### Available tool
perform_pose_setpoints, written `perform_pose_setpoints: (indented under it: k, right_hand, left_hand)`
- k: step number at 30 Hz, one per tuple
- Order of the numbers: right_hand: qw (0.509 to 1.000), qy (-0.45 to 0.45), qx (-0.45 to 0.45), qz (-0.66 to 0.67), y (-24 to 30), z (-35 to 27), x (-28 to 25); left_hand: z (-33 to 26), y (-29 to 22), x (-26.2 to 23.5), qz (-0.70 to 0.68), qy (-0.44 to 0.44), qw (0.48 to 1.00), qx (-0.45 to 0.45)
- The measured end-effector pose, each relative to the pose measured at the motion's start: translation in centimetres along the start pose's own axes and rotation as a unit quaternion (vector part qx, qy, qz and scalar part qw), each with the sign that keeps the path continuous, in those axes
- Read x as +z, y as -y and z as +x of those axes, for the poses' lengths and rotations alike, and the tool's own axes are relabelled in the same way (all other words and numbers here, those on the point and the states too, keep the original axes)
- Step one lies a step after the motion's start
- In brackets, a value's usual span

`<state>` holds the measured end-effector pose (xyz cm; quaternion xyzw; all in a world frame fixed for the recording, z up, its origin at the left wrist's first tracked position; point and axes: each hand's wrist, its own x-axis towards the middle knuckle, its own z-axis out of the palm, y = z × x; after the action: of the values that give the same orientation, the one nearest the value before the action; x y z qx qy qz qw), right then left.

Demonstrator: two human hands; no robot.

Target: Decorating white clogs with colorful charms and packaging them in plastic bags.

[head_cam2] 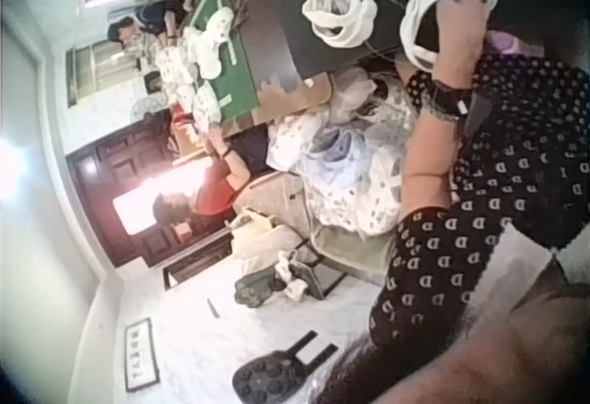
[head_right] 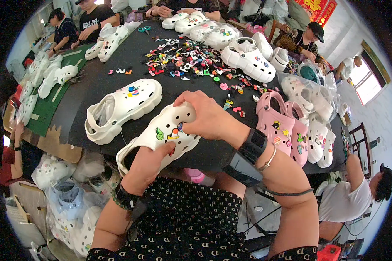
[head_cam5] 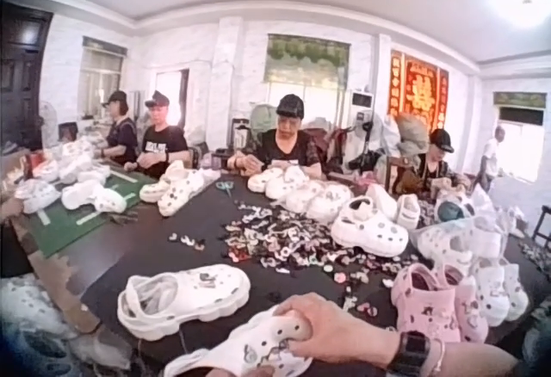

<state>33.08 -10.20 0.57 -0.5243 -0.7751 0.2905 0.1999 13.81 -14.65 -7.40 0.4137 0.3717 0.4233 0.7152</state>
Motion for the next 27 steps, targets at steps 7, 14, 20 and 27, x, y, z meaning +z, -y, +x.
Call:
perform_pose_setpoints:
  k: [7, 14, 20, 27]
  right_hand:
    - [1.0, -0.029, 0.002, 0.002, -0.4, 0.1, 0.7]
    - [0.995, -0.072, -0.027, -0.064, 0.2, -0.2, 1.4]
    - [0.996, -0.004, -0.036, 0.08, -3.0, 0.1, 0.5]
    - [0.989, 0.088, -0.087, 0.083, -3.7, -2.3, 0.9]
  left_hand:
    - [0.0, 0.4, 0.2, 0.044, -0.019, 0.999, 0.015]
    - [-0.1, 0.7, 0.5, 0.039, -0.034, 0.998, 0.031]
    - [0.4, -1.7, 0.1, -0.028, -0.019, 0.998, -0.062]
    - [-1.2, -7.1, -1.0, 0.14, 0.074, 0.979, -0.126]
